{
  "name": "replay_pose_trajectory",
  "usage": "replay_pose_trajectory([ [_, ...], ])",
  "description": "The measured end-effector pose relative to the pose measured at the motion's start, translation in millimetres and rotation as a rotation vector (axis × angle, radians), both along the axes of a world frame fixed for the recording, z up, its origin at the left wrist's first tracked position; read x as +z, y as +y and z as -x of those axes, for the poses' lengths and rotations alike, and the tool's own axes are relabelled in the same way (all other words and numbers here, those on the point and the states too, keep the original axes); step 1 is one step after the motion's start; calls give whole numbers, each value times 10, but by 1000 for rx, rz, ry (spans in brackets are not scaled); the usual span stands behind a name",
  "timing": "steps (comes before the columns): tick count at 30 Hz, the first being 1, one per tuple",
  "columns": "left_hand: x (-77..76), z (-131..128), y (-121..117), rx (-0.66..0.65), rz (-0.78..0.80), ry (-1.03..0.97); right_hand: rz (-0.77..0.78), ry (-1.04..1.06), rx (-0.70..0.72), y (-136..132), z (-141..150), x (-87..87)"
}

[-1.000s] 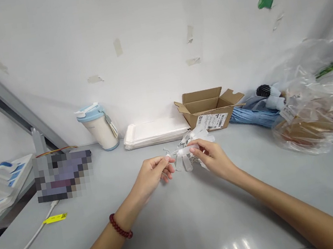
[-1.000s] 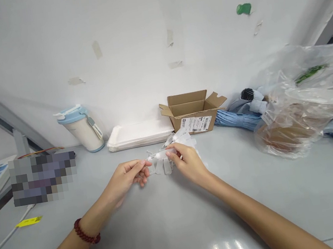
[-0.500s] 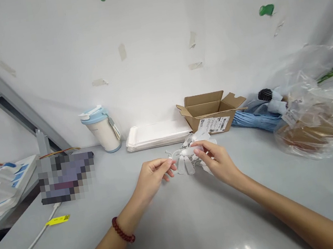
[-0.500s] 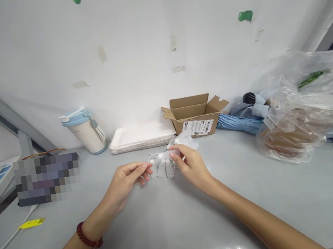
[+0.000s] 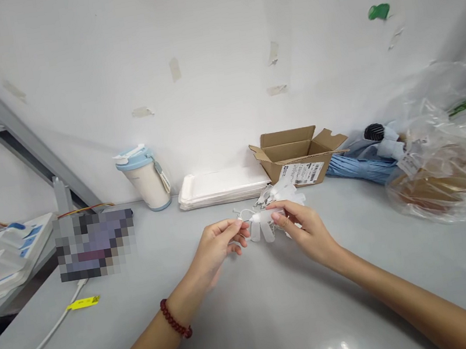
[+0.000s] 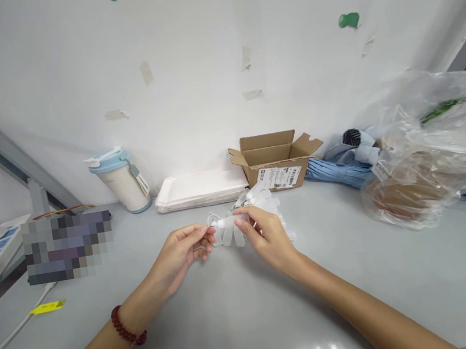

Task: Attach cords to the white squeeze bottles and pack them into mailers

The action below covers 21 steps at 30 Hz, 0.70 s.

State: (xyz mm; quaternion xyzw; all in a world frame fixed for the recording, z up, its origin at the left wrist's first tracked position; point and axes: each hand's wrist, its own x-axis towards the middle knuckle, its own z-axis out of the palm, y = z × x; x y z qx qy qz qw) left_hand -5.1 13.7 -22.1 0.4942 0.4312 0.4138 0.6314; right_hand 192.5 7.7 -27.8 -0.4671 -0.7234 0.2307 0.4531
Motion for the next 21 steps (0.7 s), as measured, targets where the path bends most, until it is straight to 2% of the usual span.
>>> replay_pose_trajectory([
  [8,-13,16,-18,-36,0,-29,-4,-14,-19,7,18,-7],
  [21,-7,11,-5,-25,2,-53,-2,-11,-29,-4,32,-14],
])
